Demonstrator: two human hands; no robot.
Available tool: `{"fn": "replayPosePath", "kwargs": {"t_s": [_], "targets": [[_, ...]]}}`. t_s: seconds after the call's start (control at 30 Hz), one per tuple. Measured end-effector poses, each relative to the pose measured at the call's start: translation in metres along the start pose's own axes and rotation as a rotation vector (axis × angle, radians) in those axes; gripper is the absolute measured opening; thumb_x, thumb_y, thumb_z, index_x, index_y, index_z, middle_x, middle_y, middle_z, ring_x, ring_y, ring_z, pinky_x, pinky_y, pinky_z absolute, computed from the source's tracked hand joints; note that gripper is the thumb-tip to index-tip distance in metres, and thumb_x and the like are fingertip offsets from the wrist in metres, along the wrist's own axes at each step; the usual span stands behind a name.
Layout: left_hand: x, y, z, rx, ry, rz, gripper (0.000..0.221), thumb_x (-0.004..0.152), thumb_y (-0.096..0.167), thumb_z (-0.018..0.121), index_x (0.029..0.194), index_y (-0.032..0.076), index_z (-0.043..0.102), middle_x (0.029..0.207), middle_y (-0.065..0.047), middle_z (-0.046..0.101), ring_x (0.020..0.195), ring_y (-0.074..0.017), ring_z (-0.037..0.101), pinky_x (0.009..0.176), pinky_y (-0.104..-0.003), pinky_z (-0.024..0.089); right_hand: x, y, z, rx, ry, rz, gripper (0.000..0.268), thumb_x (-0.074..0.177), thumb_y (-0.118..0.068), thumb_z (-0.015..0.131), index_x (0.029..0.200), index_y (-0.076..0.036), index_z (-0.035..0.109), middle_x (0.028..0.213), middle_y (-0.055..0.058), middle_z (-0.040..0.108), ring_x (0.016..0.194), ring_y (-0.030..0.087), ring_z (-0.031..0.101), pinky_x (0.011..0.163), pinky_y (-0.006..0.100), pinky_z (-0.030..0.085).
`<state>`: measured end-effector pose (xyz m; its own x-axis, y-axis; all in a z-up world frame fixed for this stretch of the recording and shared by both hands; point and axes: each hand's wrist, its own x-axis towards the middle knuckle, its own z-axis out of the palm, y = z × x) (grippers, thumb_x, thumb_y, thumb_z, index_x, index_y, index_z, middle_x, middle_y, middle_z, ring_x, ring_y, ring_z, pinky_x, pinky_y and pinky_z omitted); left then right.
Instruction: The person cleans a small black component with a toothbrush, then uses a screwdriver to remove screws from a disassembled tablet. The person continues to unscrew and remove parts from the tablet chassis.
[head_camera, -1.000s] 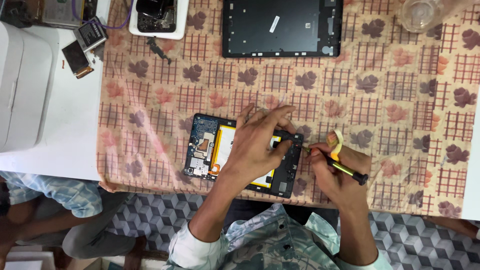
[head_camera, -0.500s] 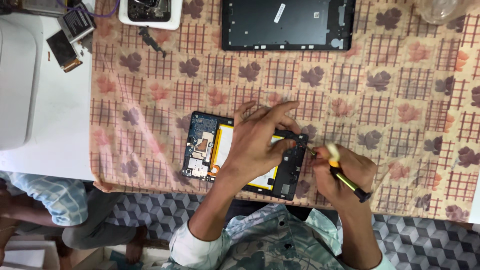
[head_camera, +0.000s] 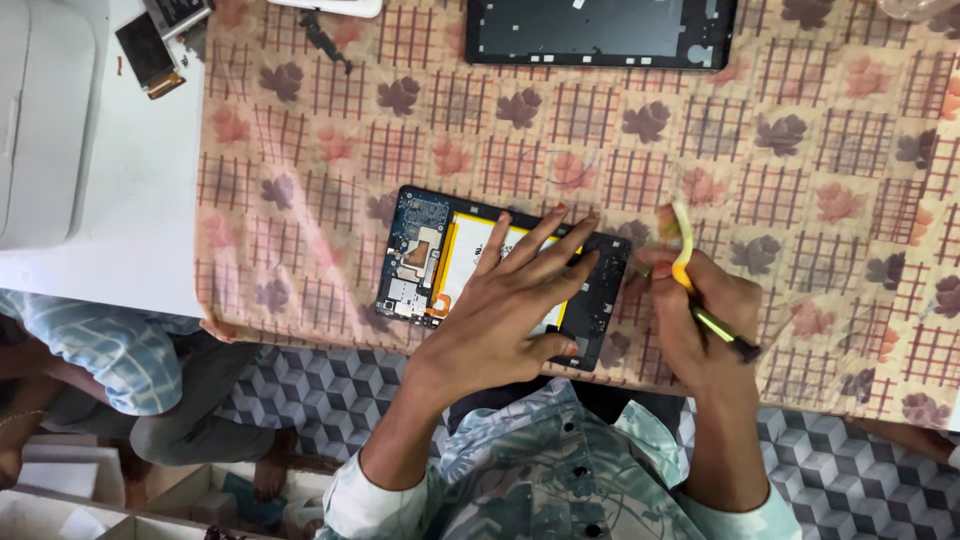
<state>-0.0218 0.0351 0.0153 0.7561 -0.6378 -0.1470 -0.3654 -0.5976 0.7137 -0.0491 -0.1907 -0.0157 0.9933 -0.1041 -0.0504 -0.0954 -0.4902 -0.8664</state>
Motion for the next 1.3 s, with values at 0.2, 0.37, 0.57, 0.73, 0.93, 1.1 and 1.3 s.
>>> {"fn": "replayPosePath", "kwargs": {"t_s": [0.2,0.37,0.57,0.73,0.93,1.1,1.3], "targets": [[0.003,0.003,-0.003,-0.017,0.013,-0.018,0.094,0.069,0.028,0.083,0.15,-0.001,0.044,0.167,-0.008,0.03,0.157,-0.0301,0.021,0.127,-0.057,0.006,-0.015,0.004,-0.006,-0.039,-0.119,-0.217,0.025,0.095,-0.016,0.073,0.113,0.0,0.069,0.101,0.013,0.074,0.084,0.014,0.072,0.072,0.026,0.055],[0.004,0.0,-0.005,0.026,0.007,0.033,0.091,0.073,0.035,0.079,0.148,-0.002,0.045,0.166,-0.011,0.032,0.156,-0.0306,0.022,0.127,-0.056,0.008,-0.021,0.023,-0.005,0.338,-0.003,-0.062,0.014,0.104,-0.01,0.07,0.109,0.0,0.062,0.111,0.01,0.073,0.095,0.01,0.067,0.084,0.022,0.055],[0.001,0.0,-0.004,0.069,0.019,0.068,0.088,0.073,0.038,0.077,0.145,-0.004,0.048,0.166,-0.013,0.031,0.156,-0.0325,0.022,0.126,-0.057,0.008,-0.002,0.011,0.004,0.193,-0.046,0.013,0.017,0.094,-0.002,0.074,0.106,0.001,0.062,0.11,0.011,0.074,0.091,0.011,0.066,0.076,0.023,0.054],[0.001,0.003,-0.005,0.067,0.033,0.058,0.086,0.074,0.038,0.079,0.143,-0.004,0.05,0.165,-0.013,0.032,0.157,-0.0323,0.022,0.127,-0.057,0.009,0.022,-0.019,-0.008,0.094,-0.209,0.076,0.032,0.08,-0.006,0.081,0.103,-0.002,0.059,0.105,0.009,0.072,0.086,0.015,0.073,0.069,0.028,0.058],[0.009,0.007,-0.006,0.052,-0.02,-0.027,0.105,0.07,0.038,0.083,0.152,-0.007,0.035,0.164,-0.017,0.029,0.155,-0.0327,0.021,0.124,-0.057,0.008,0.028,-0.036,-0.011,-0.356,-0.3,0.031,0.044,0.07,-0.023,0.091,0.095,-0.004,0.059,0.093,0.013,0.064,0.083,0.037,0.068,0.069,0.046,0.051],[0.018,0.007,-0.003,0.11,-0.067,-0.049,0.109,0.064,0.035,0.086,0.15,-0.007,0.033,0.164,-0.02,0.025,0.154,-0.0341,0.018,0.124,-0.056,0.008,0.031,-0.036,-0.01,-0.294,-0.291,-0.006,0.043,0.067,-0.021,0.09,0.092,-0.004,0.059,0.09,0.013,0.064,0.08,0.035,0.067,0.067,0.045,0.051],[0.002,0.013,0.011,0.195,0.136,0.011,0.093,0.079,0.041,0.078,0.146,-0.011,0.041,0.165,-0.022,0.029,0.156,-0.0401,0.018,0.125,-0.061,0.009,0.026,-0.035,-0.006,-0.133,-0.202,-0.029,0.031,0.075,-0.01,0.084,0.095,-0.003,0.062,0.087,0.011,0.064,0.074,0.029,0.067,0.065,0.038,0.051]]}}
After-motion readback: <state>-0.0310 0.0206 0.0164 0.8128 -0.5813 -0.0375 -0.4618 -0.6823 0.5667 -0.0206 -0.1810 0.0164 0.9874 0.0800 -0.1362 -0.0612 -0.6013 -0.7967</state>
